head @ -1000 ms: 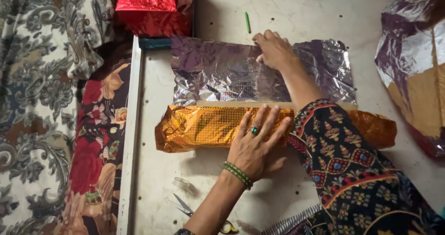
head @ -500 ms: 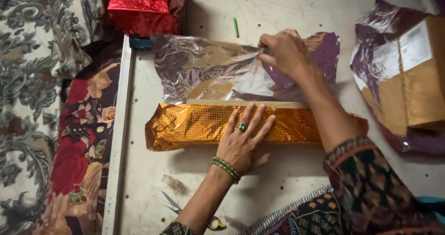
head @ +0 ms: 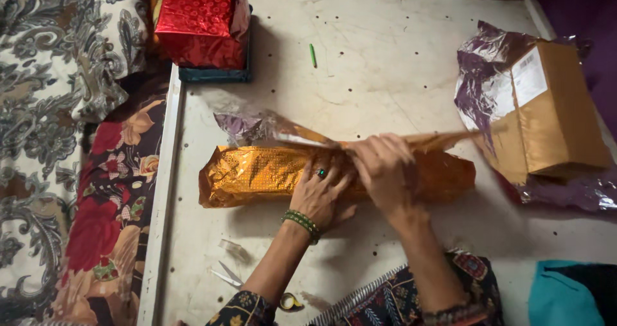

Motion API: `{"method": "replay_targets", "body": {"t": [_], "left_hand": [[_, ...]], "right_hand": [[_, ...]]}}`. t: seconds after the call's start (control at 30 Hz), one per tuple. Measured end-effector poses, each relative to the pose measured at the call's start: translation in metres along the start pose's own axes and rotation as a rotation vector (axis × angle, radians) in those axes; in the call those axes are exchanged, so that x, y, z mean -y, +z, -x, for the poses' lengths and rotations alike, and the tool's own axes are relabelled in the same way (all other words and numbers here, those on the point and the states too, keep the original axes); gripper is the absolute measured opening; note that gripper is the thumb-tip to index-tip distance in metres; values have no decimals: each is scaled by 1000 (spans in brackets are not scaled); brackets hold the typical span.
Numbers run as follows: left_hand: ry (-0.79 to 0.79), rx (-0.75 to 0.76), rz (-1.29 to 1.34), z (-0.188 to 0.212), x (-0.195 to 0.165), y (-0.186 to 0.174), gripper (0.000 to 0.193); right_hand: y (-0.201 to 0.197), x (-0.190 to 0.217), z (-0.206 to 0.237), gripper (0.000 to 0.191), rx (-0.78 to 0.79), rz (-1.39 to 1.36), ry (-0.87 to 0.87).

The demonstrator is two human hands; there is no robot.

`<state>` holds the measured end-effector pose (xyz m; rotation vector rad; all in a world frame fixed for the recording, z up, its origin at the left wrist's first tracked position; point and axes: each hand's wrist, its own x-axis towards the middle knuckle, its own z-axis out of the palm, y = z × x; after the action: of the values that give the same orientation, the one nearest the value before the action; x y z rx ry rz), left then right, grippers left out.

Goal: The person wraps a rectangular box in red foil gift wrap, folding the paper over the box and securing it with tape. They then place a second box on orange foil wrap, fold the wrap around it, and press tape along the seam before lifting the wrapped box.

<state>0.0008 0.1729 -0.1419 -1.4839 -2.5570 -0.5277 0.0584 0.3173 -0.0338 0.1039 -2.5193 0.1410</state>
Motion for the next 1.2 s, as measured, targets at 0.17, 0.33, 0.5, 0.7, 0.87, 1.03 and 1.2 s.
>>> {"method": "replay_targets", "body": {"t": [0.17, 0.33, 0.5, 0.7, 0.87, 1.03, 1.2], "left_hand": [[8, -9, 24, 2, 6, 12, 73], [19, -85, 72, 1, 7, 14, 61], [13, -62, 138, 4, 8, 11, 56], [230, -307, -99, 17, 21, 10, 40], [30, -451, -161, 30, 9, 13, 52], [-102, -565, -258, 19, 3, -5, 64], [6, -495, -511, 2, 8, -25, 57]], "right_hand": [[2, 25, 25, 13, -48, -32, 45], [5, 31, 42, 18, -79, -43, 59], [11, 33, 47, 18, -99, -73, 95], [10, 33, 49, 19, -99, -96, 122], [8, 33, 49, 16, -92, -113, 117], [9, 31, 52, 16, -13, -94, 67], [19, 26, 59, 20, 36, -69, 60]]}}
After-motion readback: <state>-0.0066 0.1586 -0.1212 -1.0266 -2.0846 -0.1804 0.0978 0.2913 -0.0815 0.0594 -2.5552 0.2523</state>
